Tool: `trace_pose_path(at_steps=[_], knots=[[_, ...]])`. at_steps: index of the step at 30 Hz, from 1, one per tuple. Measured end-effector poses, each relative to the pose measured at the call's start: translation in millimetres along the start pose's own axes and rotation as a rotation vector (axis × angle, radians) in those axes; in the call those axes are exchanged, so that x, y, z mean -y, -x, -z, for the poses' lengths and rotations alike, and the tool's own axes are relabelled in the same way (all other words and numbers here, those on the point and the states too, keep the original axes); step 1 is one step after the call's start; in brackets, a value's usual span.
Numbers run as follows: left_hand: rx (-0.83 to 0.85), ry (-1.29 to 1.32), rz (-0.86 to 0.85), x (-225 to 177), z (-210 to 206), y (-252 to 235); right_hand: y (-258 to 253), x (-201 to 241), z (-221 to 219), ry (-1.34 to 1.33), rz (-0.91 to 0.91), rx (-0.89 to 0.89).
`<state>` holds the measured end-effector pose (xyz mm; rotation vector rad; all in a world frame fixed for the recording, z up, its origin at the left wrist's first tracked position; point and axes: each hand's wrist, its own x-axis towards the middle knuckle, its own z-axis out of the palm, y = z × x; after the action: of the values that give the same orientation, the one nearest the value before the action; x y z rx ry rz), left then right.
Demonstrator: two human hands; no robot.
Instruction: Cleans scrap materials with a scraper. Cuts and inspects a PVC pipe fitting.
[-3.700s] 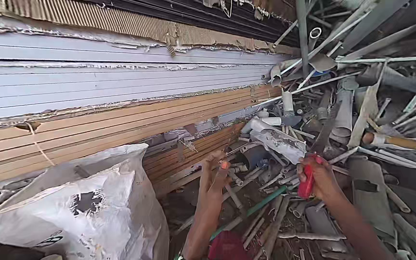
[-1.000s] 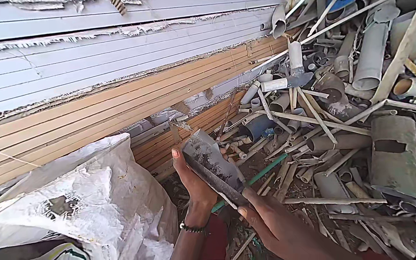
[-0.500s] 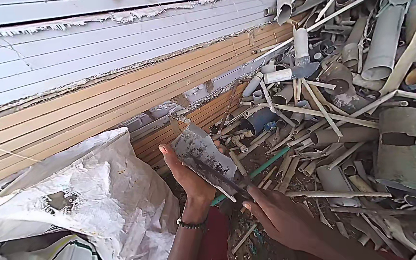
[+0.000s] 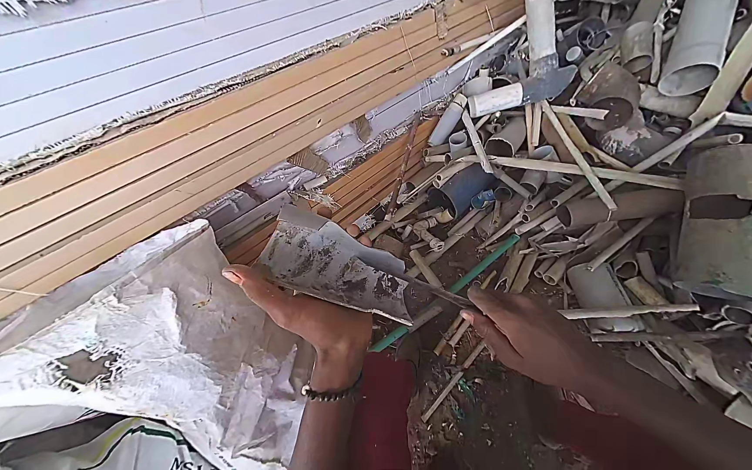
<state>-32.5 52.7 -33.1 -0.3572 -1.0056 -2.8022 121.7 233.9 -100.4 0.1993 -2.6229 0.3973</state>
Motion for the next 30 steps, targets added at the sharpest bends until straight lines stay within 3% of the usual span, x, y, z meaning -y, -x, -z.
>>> trace_pose_path(at_steps=[6, 10, 15, 19, 21, 23, 26, 28, 30], knots=[[0.022, 0.035, 0.058, 3, -7, 8, -8, 1, -3, -0.069, -0.043, 0.006], [0.072, 0.021, 0.045, 5, -10, 12, -11, 8, -3, -0.205, 0.063, 0.050], [0.103, 0.107, 0.126, 4, -9, 14, -12, 2, -3, -0.047, -0.126, -0.060], [0.062, 0.066, 0.051, 2, -8, 10, -5, -9, 0, -0.308, -0.004, 0.202], [0.053, 0.061, 0.008, 0, -4, 8, -4, -22, -2, -0.272, -0.046, 0.272], [0.036, 0.081, 0.004, -2, -3, 8, -3, -37, 3, -0.168, -0.129, 0.282], [0.022, 0.100, -0.006, -4, -7, 10, 3, -45, 6, -0.156, -0.046, 0.208], [0.106, 0.109, 0.016, -3, -4, 12, 3, -45, 7, -0.163, -0.054, 0.232], [0.280, 0.012, 0.034, 4, 4, 9, 0, -53, 13, -0.047, -0.229, 0.267]])
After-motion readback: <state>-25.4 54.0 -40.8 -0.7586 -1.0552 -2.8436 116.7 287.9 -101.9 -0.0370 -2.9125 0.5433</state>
